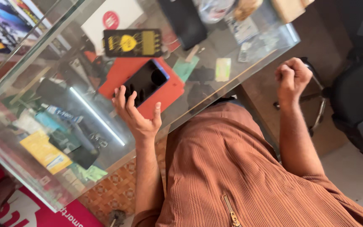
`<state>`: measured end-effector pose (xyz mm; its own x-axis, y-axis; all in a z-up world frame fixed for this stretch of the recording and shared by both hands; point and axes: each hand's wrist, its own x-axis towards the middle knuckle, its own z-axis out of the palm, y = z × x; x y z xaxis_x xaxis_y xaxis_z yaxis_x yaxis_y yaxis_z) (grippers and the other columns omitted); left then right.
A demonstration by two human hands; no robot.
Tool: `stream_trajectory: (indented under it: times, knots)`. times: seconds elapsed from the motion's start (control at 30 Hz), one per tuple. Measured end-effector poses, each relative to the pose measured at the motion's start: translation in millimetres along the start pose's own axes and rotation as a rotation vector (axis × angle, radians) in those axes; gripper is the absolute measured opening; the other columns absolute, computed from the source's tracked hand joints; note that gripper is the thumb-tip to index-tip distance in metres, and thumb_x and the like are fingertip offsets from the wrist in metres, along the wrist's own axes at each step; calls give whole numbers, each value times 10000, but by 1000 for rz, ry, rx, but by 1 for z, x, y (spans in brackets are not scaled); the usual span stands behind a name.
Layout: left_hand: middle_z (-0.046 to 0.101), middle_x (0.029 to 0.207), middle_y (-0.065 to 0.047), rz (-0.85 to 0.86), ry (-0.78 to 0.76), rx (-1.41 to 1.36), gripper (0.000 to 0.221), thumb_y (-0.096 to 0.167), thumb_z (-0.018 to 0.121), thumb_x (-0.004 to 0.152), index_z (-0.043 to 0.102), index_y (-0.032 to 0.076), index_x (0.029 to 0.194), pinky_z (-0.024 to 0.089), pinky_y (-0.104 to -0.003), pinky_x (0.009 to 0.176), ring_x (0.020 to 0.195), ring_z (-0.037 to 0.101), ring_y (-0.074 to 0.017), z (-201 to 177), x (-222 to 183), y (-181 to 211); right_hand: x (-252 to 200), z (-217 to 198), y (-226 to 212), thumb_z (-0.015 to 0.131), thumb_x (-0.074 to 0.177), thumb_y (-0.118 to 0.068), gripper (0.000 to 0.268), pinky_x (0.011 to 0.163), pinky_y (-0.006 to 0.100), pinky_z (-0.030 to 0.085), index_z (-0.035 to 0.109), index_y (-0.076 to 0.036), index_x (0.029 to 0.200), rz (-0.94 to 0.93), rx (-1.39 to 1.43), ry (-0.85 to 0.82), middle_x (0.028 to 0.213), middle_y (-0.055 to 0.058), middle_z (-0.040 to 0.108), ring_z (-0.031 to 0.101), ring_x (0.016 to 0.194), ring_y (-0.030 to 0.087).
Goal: The person removes a screen protector from a smartphone, then sprays a cleaning solution onto a cloth and wipes the phone screen thoroughly. The phone is placed on a red mat on a glass counter.
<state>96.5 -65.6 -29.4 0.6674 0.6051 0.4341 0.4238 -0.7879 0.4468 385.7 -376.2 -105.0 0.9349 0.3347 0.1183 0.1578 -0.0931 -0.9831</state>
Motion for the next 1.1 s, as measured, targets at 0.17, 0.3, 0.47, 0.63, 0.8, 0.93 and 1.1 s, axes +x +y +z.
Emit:
stream_trajectory:
  times: [0.17,0.3,0.47,0.63,0.8,0.93,1.1]
  knots:
    - [463,1539,-217,0,-51,157,642,512,727,964,548,24,1341,250,-653,1253,1475,433,-450,28,6,24,39,-9,-2,499,951,20,168,585,278,412,587,14,808,-25,-153,-63,734,49,605,509,632,102]
    - [477,1531,-219,5,-44,184,639,529,754,971,597,16,1318,299,-626,1205,1428,460,-445,28,12,25,54,-4,-15,589,893,26,50,594,358,440,618,13,855,-322,-386,-158,737,134,557,551,609,245]
    - [543,1503,-191,-3,0,275,474,438,747,1026,652,36,1259,368,-571,1139,1341,543,-396,31,8,22,56,7,-27,738,922,-60,159,536,370,472,604,-51,837,-298,-436,-169,688,91,582,601,558,254]
    - [568,1469,-184,-15,24,342,399,373,686,1051,645,23,1239,353,-572,1126,1325,554,-398,33,3,17,59,5,-31,739,910,-64,148,557,380,487,598,-58,864,-350,-428,-213,725,78,582,614,612,259]
    - [569,1472,-190,-30,22,352,374,340,645,1089,638,9,1264,366,-571,1149,1345,551,-407,33,4,23,63,0,-32,748,909,-71,162,538,379,477,594,-63,861,-316,-385,-276,724,77,579,618,614,258]
    - [599,1436,-188,-28,28,383,358,329,639,1092,650,7,1250,396,-564,1141,1318,569,-407,34,8,28,64,-4,-33,747,917,-68,158,548,376,481,594,-58,877,-321,-367,-316,754,94,598,620,626,267]
    - [611,1404,-182,-34,51,392,349,319,654,1091,662,2,1235,415,-550,1126,1299,581,-405,35,7,31,66,-6,-37,746,952,-72,147,564,376,498,608,-49,908,-290,-390,-372,767,97,616,635,625,256]
